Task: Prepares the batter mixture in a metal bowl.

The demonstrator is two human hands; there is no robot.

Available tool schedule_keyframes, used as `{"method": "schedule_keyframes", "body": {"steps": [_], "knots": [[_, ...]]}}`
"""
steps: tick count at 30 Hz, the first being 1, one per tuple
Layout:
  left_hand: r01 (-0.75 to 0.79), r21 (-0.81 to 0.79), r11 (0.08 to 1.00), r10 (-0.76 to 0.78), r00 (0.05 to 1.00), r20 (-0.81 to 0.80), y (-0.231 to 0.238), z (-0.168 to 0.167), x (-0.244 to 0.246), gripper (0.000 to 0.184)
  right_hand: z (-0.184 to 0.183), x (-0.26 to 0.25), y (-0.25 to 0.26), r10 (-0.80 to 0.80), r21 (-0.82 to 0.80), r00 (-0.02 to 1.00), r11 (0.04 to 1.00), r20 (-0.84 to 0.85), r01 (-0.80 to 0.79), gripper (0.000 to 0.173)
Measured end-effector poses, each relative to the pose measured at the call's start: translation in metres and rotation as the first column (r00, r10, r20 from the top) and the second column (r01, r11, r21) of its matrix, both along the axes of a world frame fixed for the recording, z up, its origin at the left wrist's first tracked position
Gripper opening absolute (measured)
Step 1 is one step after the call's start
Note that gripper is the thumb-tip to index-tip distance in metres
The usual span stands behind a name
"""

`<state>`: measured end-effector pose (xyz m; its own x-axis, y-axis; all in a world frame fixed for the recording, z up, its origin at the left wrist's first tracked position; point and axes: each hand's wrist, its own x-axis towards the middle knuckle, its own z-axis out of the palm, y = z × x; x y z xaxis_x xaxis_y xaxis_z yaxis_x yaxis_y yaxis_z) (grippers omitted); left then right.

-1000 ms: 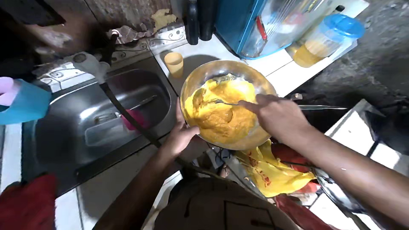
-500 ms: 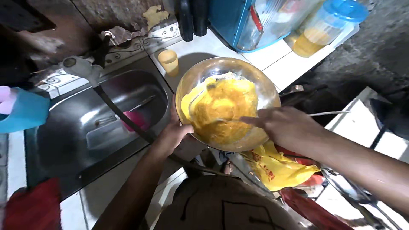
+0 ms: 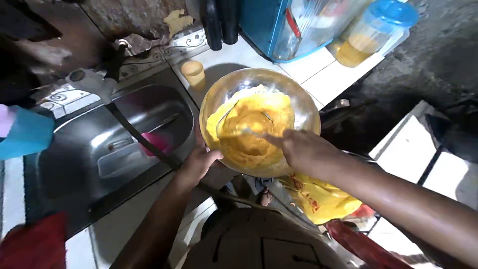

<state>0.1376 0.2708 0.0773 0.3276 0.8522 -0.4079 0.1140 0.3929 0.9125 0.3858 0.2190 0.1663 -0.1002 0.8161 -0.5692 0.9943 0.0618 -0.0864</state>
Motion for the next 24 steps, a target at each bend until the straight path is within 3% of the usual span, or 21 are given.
{"method": "schedule_keyframes", "body": {"steps": [2, 4, 6, 9, 11, 13, 15, 16, 18, 20, 22, 24], "knots": [[-0.004, -0.018, 1.0, 0.003, 0.999, -0.038, -0.001, 0.003, -0.005, 0.107, 0.018, 0.017, -0.012, 0.053, -0.074, 0.998, 0.996, 0.038, -0.05, 0.051], [0.001, -0.01, 1.0, -0.002, 1.0, -0.019, -0.001, 0.002, -0.007, 0.109, 0.024, 0.031, -0.007, -0.066, -0.003, 0.986, 0.998, 0.151, 0.067, 0.035], [-0.007, -0.026, 1.0, 0.007, 1.0, -0.001, -0.003, 0.004, -0.005, 0.112, 0.011, 0.015, 0.013, -0.191, 0.1, 0.964, 0.979, 0.182, 0.175, 0.039], [-0.036, -0.043, 0.998, 0.038, 0.998, 0.047, -0.005, 0.006, 0.002, 0.115, 0.003, -0.01, 0.023, -0.055, 0.099, 0.998, 0.994, 0.036, 0.051, 0.05], [-0.057, -0.009, 0.998, 0.057, 0.993, 0.1, -0.008, 0.0, 0.002, 0.118, 0.019, 0.002, 0.009, 0.044, 0.037, 0.998, 0.998, 0.038, -0.045, 0.039], [-0.049, 0.054, 0.997, 0.038, 0.982, 0.188, -0.011, -0.01, 0.003, 0.121, 0.032, 0.006, 0.007, -0.071, 0.004, 0.98, 0.997, 0.185, 0.071, 0.022], [-0.045, 0.117, 0.992, 0.015, 0.968, 0.25, -0.015, -0.017, 0.008, 0.122, 0.018, -0.001, 0.021, -0.21, 0.11, 0.954, 0.976, 0.212, 0.19, 0.024], [-0.044, 0.132, 0.99, 0.01, 0.968, 0.252, -0.016, -0.018, 0.01, 0.122, 0.006, -0.006, 0.024, -0.21, 0.16, 0.964, 0.97, 0.165, 0.184, 0.033], [-0.045, 0.137, 0.99, 0.013, 0.974, 0.226, -0.018, -0.015, 0.011, 0.121, 0.004, -0.013, 0.016, -0.123, 0.095, 0.988, 0.989, 0.094, 0.114, 0.047], [-0.049, 0.116, 0.992, 0.023, 0.976, 0.215, -0.02, -0.011, 0.009, 0.119, 0.019, -0.003, -0.002, -0.075, 0.026, 0.991, 0.997, 0.111, 0.072, 0.04], [-0.049, 0.097, 0.994, 0.025, 0.973, 0.229, -0.024, -0.013, 0.01, 0.116, 0.025, 0.005, 0.0, -0.201, 0.013, 0.96, 0.979, 0.195, 0.202, 0.029], [-0.054, 0.091, 0.994, 0.031, 0.971, 0.236, -0.025, -0.015, 0.012, 0.118, 0.008, 0.003, 0.011, -0.277, 0.105, 0.947, 0.959, 0.163, 0.262, 0.034]]}}
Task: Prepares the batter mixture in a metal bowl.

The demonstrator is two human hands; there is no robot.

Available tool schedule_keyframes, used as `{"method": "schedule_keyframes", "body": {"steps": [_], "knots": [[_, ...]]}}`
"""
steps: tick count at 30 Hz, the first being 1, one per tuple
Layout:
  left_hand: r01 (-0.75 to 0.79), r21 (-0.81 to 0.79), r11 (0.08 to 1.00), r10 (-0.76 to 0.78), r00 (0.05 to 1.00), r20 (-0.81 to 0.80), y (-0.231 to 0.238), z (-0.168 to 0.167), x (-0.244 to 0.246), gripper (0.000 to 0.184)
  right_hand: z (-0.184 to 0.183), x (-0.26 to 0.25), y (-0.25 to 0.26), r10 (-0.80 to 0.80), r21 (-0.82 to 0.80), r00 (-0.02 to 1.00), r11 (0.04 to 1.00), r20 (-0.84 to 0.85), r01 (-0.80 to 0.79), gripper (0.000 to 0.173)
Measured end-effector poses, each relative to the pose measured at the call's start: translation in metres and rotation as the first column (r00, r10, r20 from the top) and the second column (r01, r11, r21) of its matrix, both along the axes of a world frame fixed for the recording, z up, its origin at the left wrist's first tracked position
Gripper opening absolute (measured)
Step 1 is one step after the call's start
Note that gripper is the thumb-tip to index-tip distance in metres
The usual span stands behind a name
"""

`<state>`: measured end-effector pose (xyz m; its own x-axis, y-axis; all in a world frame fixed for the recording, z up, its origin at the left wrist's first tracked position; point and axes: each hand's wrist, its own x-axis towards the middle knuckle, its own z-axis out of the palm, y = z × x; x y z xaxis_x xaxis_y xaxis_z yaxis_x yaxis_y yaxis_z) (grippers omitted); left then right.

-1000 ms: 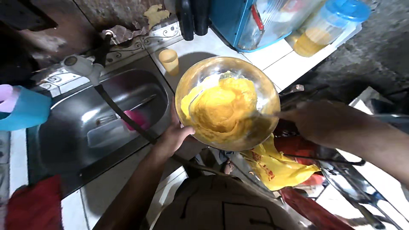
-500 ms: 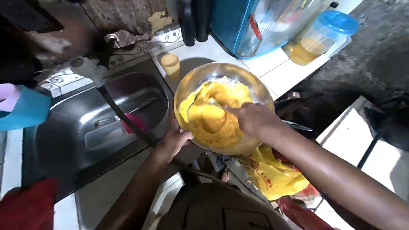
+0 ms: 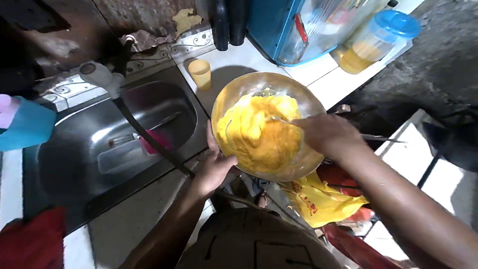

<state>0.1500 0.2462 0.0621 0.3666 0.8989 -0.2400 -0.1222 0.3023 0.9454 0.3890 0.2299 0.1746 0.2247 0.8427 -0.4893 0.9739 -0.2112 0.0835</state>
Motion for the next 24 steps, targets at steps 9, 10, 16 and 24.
{"method": "schedule_keyframes", "body": {"steps": [9, 10, 16, 24], "knots": [[0.006, -0.082, 0.997, -0.008, 1.0, -0.023, -0.001, 0.01, 0.003, 0.109, -0.005, 0.004, -0.005, -0.009, 0.05, 0.999, 0.999, -0.046, 0.012, 0.036], [0.006, -0.077, 0.997, -0.008, 1.0, -0.021, 0.001, 0.008, 0.003, 0.112, -0.01, 0.0, -0.005, 0.071, 0.045, 0.993, 0.997, -0.098, -0.067, 0.043], [0.011, -0.092, 0.996, -0.013, 1.0, -0.019, 0.003, 0.009, 0.002, 0.108, 0.002, 0.043, -0.017, -0.03, 0.009, 1.0, 1.0, 0.001, 0.03, 0.023], [-0.021, -0.082, 0.996, 0.021, 1.0, 0.001, 0.0, 0.008, 0.008, 0.114, 0.007, 0.039, -0.012, 0.116, -0.134, 0.993, 0.984, -0.038, -0.12, 0.023]]}}
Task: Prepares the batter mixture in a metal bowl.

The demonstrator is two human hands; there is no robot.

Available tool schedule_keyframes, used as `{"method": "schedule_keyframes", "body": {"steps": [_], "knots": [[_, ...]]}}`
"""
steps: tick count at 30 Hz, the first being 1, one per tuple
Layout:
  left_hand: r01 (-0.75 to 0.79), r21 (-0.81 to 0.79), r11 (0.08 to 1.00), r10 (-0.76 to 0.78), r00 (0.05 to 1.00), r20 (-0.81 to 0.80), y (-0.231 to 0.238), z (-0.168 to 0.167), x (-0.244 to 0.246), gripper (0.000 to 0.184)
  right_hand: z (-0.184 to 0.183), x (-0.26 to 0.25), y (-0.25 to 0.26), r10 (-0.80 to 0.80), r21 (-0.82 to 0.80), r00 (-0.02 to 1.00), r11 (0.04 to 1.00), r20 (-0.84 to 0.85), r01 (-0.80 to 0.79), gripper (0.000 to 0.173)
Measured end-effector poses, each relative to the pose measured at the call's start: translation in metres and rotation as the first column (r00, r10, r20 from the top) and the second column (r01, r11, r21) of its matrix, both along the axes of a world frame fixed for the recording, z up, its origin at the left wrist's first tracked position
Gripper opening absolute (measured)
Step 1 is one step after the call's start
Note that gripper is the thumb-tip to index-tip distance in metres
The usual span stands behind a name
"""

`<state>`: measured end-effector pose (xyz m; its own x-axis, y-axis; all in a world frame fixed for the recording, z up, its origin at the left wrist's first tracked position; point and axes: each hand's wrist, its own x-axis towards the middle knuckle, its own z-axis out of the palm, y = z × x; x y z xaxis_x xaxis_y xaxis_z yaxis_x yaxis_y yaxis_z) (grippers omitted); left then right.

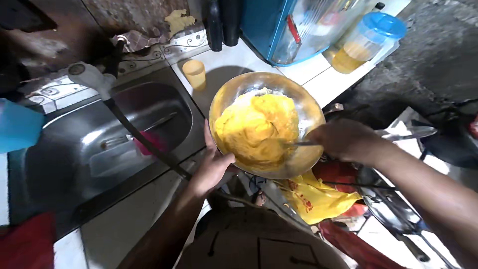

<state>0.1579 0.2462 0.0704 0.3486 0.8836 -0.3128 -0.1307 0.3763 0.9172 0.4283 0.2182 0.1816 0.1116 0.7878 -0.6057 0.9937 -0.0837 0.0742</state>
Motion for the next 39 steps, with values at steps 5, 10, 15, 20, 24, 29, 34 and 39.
{"method": "schedule_keyframes", "body": {"steps": [5, 10, 15, 20, 24, 29, 34, 39], "knots": [[-0.004, 0.002, 1.0, 0.004, 1.0, 0.005, -0.002, 0.001, 0.006, 0.115, -0.02, -0.043, 0.012, -0.065, 0.113, 0.998, 0.991, -0.006, 0.065, 0.033], [-0.008, 0.003, 1.0, 0.008, 1.0, -0.013, -0.006, 0.001, 0.002, 0.111, -0.004, -0.007, -0.006, 0.003, 0.024, 0.996, 1.0, 0.088, -0.005, 0.027], [-0.052, 0.005, 0.999, 0.052, 0.999, 0.004, -0.007, 0.004, 0.009, 0.116, -0.026, -0.035, 0.011, 0.033, 0.07, 0.991, 0.997, -0.129, -0.024, 0.035], [-0.044, 0.004, 0.999, 0.045, 0.999, -0.013, -0.011, -0.001, 0.008, 0.115, -0.009, 0.001, 0.018, -0.097, 0.06, 0.987, 0.994, 0.126, 0.09, 0.026], [-0.055, 0.042, 0.998, 0.056, 0.998, -0.008, -0.006, -0.002, 0.014, 0.12, -0.035, -0.027, 0.023, 0.032, 0.14, 0.992, 0.99, -0.124, -0.015, 0.033], [-0.025, 0.023, 0.999, 0.026, 0.999, -0.04, -0.006, -0.001, 0.009, 0.117, -0.017, 0.009, 0.028, -0.042, 0.084, 0.992, 0.996, 0.117, 0.032, 0.028], [-0.057, 0.038, 0.998, 0.058, 0.998, -0.038, -0.004, 0.001, 0.012, 0.115, -0.039, -0.008, 0.023, 0.182, 0.184, 0.963, 0.972, -0.198, -0.146, 0.027], [-0.047, 0.001, 0.999, 0.047, 0.998, -0.029, -0.006, -0.001, 0.013, 0.116, -0.02, 0.004, 0.038, 0.007, 0.099, 0.987, 0.995, 0.16, -0.023, 0.027]]}}
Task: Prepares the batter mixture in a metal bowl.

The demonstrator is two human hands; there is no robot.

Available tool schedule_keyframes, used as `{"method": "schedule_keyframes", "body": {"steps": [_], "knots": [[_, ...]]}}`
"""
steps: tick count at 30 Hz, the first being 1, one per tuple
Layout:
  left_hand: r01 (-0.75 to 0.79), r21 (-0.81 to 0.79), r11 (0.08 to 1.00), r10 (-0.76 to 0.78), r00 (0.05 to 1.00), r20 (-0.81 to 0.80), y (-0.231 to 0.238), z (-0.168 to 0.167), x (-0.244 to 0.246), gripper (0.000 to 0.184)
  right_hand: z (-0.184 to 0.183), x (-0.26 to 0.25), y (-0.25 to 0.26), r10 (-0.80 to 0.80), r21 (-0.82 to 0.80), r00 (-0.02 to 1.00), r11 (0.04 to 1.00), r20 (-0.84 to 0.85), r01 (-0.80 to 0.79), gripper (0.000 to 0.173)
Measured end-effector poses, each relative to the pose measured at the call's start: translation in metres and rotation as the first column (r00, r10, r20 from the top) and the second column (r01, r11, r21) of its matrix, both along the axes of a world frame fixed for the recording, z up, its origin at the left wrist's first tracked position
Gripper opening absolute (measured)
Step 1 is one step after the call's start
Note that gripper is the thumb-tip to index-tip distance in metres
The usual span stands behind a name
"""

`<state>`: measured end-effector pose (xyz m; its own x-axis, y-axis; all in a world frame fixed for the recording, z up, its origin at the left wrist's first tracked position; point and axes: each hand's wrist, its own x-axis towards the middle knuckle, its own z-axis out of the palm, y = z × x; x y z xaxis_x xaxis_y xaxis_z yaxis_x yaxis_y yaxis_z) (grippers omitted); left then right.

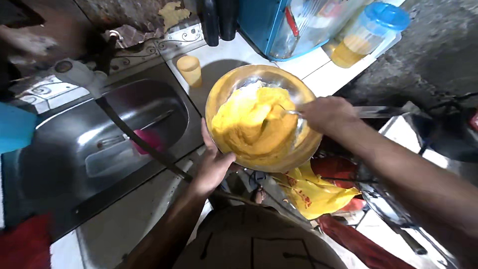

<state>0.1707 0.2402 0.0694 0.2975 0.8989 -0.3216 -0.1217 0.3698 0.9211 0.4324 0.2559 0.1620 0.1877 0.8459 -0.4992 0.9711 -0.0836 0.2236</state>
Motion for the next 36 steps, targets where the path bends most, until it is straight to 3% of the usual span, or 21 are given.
{"method": "schedule_keyframes", "body": {"steps": [2, 4, 5, 7, 10, 14, 17, 18, 20, 21, 23, 26, 28, 30, 33, 35, 36], "knots": [[-0.001, 0.018, 1.0, 0.001, 1.0, -0.002, 0.002, 0.001, 0.003, 0.116, -0.01, -0.025, -0.003, 0.067, 0.073, 0.988, 0.996, -0.142, -0.057, 0.033], [-0.021, 0.013, 1.0, 0.021, 1.0, 0.007, 0.006, 0.004, -0.003, 0.115, -0.008, -0.024, -0.018, 0.173, 0.045, 0.944, 0.985, -0.281, -0.167, 0.027], [-0.021, -0.002, 1.0, 0.021, 1.0, 0.002, 0.006, 0.004, -0.007, 0.113, 0.0, -0.016, -0.024, 0.167, -0.004, 0.952, 0.985, -0.256, -0.174, 0.027], [0.013, -0.029, 0.999, -0.013, 1.0, -0.007, 0.004, 0.002, -0.014, 0.106, 0.012, -0.002, -0.024, 0.098, -0.061, 0.995, 0.993, -0.025, -0.099, 0.028], [0.046, 0.008, 0.999, -0.047, 0.999, 0.013, 0.01, 0.002, -0.014, 0.108, 0.022, -0.006, -0.019, 0.076, 0.11, 0.983, 0.989, 0.167, -0.095, 0.022], [0.012, 0.004, 1.0, -0.012, 0.999, 0.032, 0.011, -0.003, -0.014, 0.114, 0.028, -0.019, -0.059, 0.366, 0.324, 0.93, 0.877, 0.028, -0.355, 0.034], [-0.01, 0.001, 1.0, 0.009, 0.999, 0.035, 0.011, -0.004, -0.012, 0.117, 0.039, -0.024, -0.094, 0.486, 0.242, 0.874, 0.849, -0.013, -0.469, 0.046], [-0.012, -0.005, 1.0, 0.012, 0.999, 0.032, 0.011, -0.003, -0.011, 0.117, 0.043, -0.028, -0.096, 0.417, 0.141, 0.909, 0.899, 0.019, -0.416, 0.044], [-0.016, -0.026, 1.0, 0.016, 1.0, 0.024, 0.01, -0.003, -0.011, 0.117, 0.042, -0.034, -0.072, 0.135, -0.111, 0.985, 0.986, 0.109, -0.123, 0.04], [-0.021, -0.034, 0.999, 0.022, 1.0, 0.02, 0.009, -0.002, -0.011, 0.117, 0.032, -0.032, -0.058, 0.039, -0.101, 0.99, 0.995, 0.135, -0.025, 0.04], [-0.014, -0.035, 0.999, 0.015, 0.999, 0.036, 0.009, -0.001, -0.011, 0.117, 0.017, -0.03, -0.049, 0.02, 0.02, 0.995, 1.0, 0.102, -0.022, 0.044], [-0.006, -0.007, 1.0, 0.007, 0.999, 0.043, 0.009, -0.002, -0.012, 0.119, 0.027, -0.027, -0.062, 0.097, -0.118, 0.995, 0.988, 0.009, -0.095, 0.046], [0.007, -0.005, 1.0, -0.007, 1.0, 0.016, 0.01, -0.002, -0.014, 0.119, 0.035, -0.015, -0.058, 0.021, -0.147, 0.999, 0.989, 0.035, -0.016, 0.034], [0.025, -0.008, 1.0, -0.025, 0.999, -0.021, 0.008, -0.001, -0.014, 0.117, 0.026, -0.015, -0.032, -0.067, -0.049, 0.996, 0.996, 0.059, 0.07, 0.027], [0.035, 0.03, 0.999, -0.033, 0.998, -0.056, 0.01, -0.002, -0.013, 0.119, -0.011, -0.029, -0.012, 0.01, 0.093, 0.961, 0.996, -0.276, 0.016, 0.029], [0.004, 0.041, 0.999, -0.002, 0.999, -0.052, 0.012, -0.005, -0.015, 0.12, -0.014, -0.019, -0.02, 0.042, -0.035, 0.875, 0.997, -0.482, -0.067, 0.028], [-0.005, 0.039, 0.999, 0.007, 0.999, -0.052, 0.011, -0.006, -0.017, 0.12, -0.006, -0.005, -0.024, 0.019, -0.097, 0.88, 0.992, -0.475, -0.074, 0.029]]}}
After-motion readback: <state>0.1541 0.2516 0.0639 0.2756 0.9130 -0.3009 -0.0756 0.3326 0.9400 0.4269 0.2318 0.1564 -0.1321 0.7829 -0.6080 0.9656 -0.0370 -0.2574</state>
